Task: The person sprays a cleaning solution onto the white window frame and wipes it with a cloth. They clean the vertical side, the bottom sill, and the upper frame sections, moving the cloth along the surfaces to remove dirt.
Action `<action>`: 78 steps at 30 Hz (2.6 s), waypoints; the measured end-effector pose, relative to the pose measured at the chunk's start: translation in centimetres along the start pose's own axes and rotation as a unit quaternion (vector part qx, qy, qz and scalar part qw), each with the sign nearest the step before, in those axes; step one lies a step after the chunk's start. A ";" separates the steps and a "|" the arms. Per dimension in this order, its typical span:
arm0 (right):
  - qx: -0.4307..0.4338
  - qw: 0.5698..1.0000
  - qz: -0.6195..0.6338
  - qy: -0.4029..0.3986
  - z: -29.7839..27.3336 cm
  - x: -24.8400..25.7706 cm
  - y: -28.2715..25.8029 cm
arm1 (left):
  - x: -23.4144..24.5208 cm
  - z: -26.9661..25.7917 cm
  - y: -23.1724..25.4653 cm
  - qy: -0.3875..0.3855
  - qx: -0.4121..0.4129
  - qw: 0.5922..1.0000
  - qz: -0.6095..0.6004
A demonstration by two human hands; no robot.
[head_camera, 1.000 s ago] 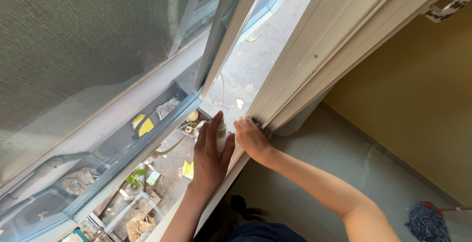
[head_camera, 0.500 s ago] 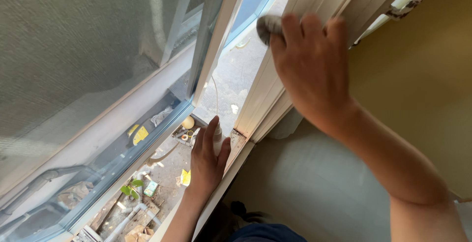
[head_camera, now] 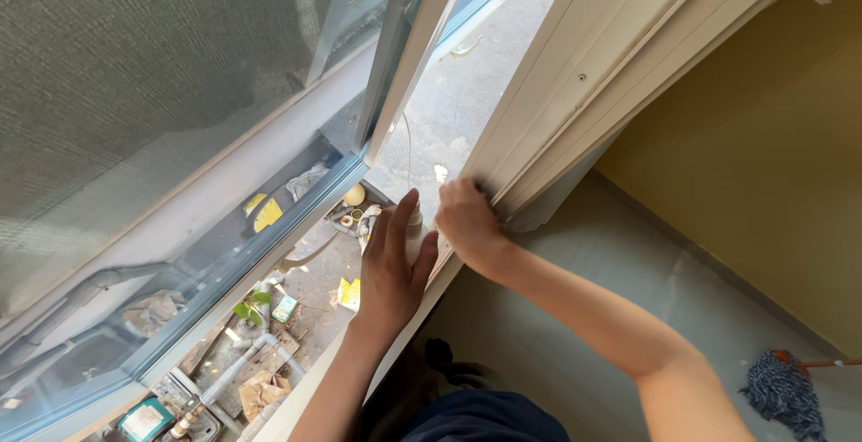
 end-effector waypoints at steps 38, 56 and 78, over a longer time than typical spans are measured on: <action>-0.040 0.974 0.136 0.177 -1.0 2.6 1.7 | 0.7 0.5 -0.3 0.015 0.020 1.000 0.011; -0.324 0.443 0.453 0.703 1.5 16.5 16.6 | 5.8 1.9 3.3 0.096 0.041 0.994 -0.017; -0.286 0.320 0.515 0.742 2.7 19.4 21.4 | 5.9 2.2 3.6 0.086 0.021 0.996 -0.016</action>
Point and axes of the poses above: each hand's wrist, its own z-axis towards the middle knuckle, its own x-axis out of the back of the hand, y = z × x, the point moved 4 cm from there along z, towards the middle knuckle, and after that the axes turned 6 degrees about z, right-handed, at the moved point
